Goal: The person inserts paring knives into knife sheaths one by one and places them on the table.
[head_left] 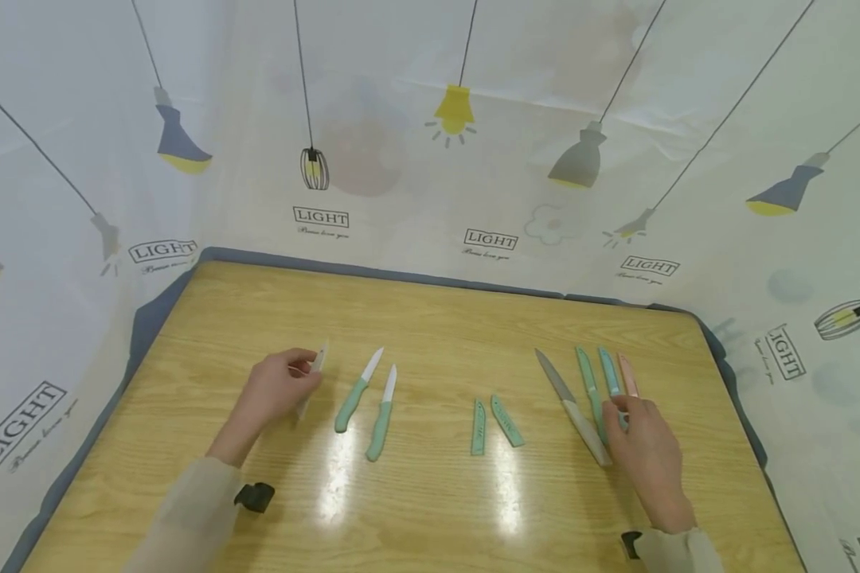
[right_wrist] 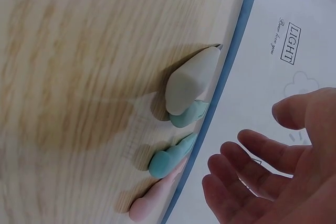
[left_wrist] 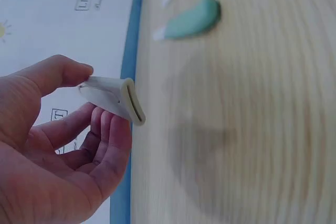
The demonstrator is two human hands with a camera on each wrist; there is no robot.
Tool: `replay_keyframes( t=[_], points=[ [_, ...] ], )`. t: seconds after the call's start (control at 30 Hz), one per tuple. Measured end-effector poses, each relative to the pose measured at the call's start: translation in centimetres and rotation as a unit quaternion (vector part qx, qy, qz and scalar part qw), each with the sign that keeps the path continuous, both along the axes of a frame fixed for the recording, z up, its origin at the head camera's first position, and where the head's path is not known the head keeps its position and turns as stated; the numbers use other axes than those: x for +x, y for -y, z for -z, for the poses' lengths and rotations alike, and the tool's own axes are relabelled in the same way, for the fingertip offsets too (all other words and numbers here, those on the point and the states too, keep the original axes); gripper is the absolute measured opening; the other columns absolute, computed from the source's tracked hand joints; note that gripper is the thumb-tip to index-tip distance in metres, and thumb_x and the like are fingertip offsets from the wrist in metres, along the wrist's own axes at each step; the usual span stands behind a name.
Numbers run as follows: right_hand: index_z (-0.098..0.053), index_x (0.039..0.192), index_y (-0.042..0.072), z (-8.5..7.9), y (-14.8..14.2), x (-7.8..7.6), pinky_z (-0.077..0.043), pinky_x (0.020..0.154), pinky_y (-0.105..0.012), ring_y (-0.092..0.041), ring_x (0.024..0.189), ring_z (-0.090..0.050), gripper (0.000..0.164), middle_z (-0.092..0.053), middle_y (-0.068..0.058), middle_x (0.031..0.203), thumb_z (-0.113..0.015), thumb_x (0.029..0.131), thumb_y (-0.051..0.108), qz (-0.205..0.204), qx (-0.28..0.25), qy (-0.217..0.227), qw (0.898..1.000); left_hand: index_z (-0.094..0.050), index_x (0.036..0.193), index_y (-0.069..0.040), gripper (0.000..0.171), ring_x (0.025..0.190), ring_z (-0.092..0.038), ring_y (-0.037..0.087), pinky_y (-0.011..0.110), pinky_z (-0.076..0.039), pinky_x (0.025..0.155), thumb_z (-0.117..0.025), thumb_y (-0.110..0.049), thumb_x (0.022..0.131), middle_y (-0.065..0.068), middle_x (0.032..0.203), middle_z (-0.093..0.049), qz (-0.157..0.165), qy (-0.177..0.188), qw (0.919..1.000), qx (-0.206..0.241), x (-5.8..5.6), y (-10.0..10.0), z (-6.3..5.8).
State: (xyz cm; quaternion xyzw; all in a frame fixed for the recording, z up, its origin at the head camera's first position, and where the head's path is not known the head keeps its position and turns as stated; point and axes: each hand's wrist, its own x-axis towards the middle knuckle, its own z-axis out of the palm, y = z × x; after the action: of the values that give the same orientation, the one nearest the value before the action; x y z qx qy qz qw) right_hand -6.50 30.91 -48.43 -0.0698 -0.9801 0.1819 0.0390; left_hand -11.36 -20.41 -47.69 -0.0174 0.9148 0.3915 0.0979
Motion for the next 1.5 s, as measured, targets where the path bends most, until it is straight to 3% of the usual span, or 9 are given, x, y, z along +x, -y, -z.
replay_keyframes(
  t=[0.1, 0.2, 0.33, 0.53, 0.6, 0.73, 0.9, 1.17, 1.5],
  points=[
    [-0.061, 0.121, -0.002, 0.0, 0.1, 0.1, -0.051, 0.065, -0.049, -0.035, 0.093, -0.059, 0.053, -0.058, -0.023, 0.110, -0.036, 0.102, 0.041, -0.004, -0.002, -0.003, 1.000, -0.055, 0.134, -0.001, 0.051, 0.107, -0.058, 0.029, 0.039, -0.055, 0.083, -0.062, -0.027, 0.092, 0.015, 0.118, -0.060, -0.007, 0.006, 0.9968, 0.080, -0.2, -1.0, -0.4],
    [-0.061, 0.121, -0.002, 0.1, 0.1, 0.1, -0.051, 0.064, -0.049, -0.035, 0.092, -0.059, 0.053, -0.059, -0.023, 0.110, -0.037, 0.102, 0.041, -0.009, -0.002, -0.007, 1.000, -0.049, 0.138, 0.002, 0.054, 0.112, -0.057, 0.033, 0.040, -0.054, 0.088, -0.062, -0.026, 0.094, 0.019, 0.123, -0.058, -0.019, 0.029, 0.9785, 0.203, -0.2, -2.2, -0.7],
    [-0.062, 0.120, -0.003, 0.3, 0.3, 0.0, -0.051, 0.064, -0.049, -0.035, 0.092, -0.059, 0.053, -0.059, -0.022, 0.109, -0.038, 0.102, 0.040, -0.012, -0.004, -0.014, 1.000, -0.043, 0.140, 0.007, 0.057, 0.118, -0.053, 0.039, 0.039, -0.052, 0.092, -0.063, -0.021, 0.094, 0.024, 0.127, -0.055, -0.047, 0.062, 0.9260, 0.370, -0.5, -4.0, -0.3],
    [-0.062, 0.119, -0.003, 0.2, 0.8, 0.0, -0.051, 0.065, -0.047, -0.032, 0.088, -0.059, 0.049, -0.060, -0.020, 0.106, -0.041, 0.102, 0.038, -0.013, -0.006, -0.017, 1.000, -0.036, 0.144, 0.010, 0.054, 0.121, -0.052, 0.038, 0.037, -0.049, 0.096, -0.055, -0.014, 0.099, 0.027, 0.130, -0.053, -0.067, 0.102, 0.8405, 0.528, -0.4, -6.3, 0.2],
    [-0.062, 0.120, -0.003, 0.1, 1.0, 0.0, -0.052, 0.066, -0.046, -0.032, 0.089, -0.059, 0.049, -0.060, -0.019, 0.105, -0.040, 0.102, 0.038, -0.015, -0.007, -0.016, 1.000, -0.034, 0.145, 0.011, 0.054, 0.121, -0.052, 0.038, 0.038, -0.048, 0.097, -0.053, -0.013, 0.100, 0.026, 0.132, -0.054, -0.071, 0.114, 0.8183, 0.559, -0.3, -7.1, 0.4],
    [-0.061, 0.122, -0.003, 0.1, 1.3, -0.1, -0.052, 0.069, -0.050, -0.035, 0.095, -0.060, 0.051, -0.060, -0.022, 0.112, -0.040, 0.102, 0.039, -0.025, -0.018, -0.010, 0.999, -0.033, 0.145, 0.010, 0.051, 0.120, -0.054, 0.035, 0.037, -0.049, 0.096, -0.048, -0.010, 0.101, 0.026, 0.136, -0.050, -0.085, 0.138, 0.7906, 0.590, -0.4, -8.6, 0.9],
    [-0.063, 0.119, -0.004, 0.6, 1.6, -0.5, -0.052, 0.074, -0.054, -0.039, 0.101, -0.058, 0.048, -0.060, -0.024, 0.116, -0.045, 0.101, 0.036, -0.050, -0.024, -0.025, 0.998, -0.035, 0.145, 0.010, 0.045, 0.111, -0.061, 0.026, 0.035, -0.051, 0.093, -0.042, -0.006, 0.103, 0.030, 0.140, -0.044, -0.108, 0.142, 0.7906, 0.586, -0.3, -10.3, 1.3],
    [-0.065, 0.110, -0.010, 1.5, 2.3, -1.4, -0.052, 0.078, -0.053, -0.038, 0.094, -0.059, 0.042, -0.063, -0.026, 0.106, -0.052, 0.098, 0.028, -0.080, -0.001, -0.027, 0.996, -0.039, 0.140, 0.012, 0.041, 0.110, -0.062, 0.028, 0.034, -0.052, 0.091, -0.041, -0.004, 0.103, 0.030, 0.130, -0.054, -0.143, 0.122, 0.8108, 0.554, 0.0, -11.9, 1.4],
    [-0.066, 0.110, -0.009, 2.0, 2.7, -1.4, -0.050, 0.057, -0.038, -0.022, 0.069, -0.053, 0.039, -0.062, -0.017, 0.092, -0.061, 0.094, 0.026, -0.088, 0.026, 0.020, 0.996, -0.040, 0.140, 0.011, 0.046, 0.108, -0.063, 0.026, 0.030, -0.055, 0.085, -0.053, -0.005, 0.098, 0.030, 0.129, -0.055, -0.104, 0.103, 0.8478, 0.510, 0.3, -12.9, 1.3]
  ],
)
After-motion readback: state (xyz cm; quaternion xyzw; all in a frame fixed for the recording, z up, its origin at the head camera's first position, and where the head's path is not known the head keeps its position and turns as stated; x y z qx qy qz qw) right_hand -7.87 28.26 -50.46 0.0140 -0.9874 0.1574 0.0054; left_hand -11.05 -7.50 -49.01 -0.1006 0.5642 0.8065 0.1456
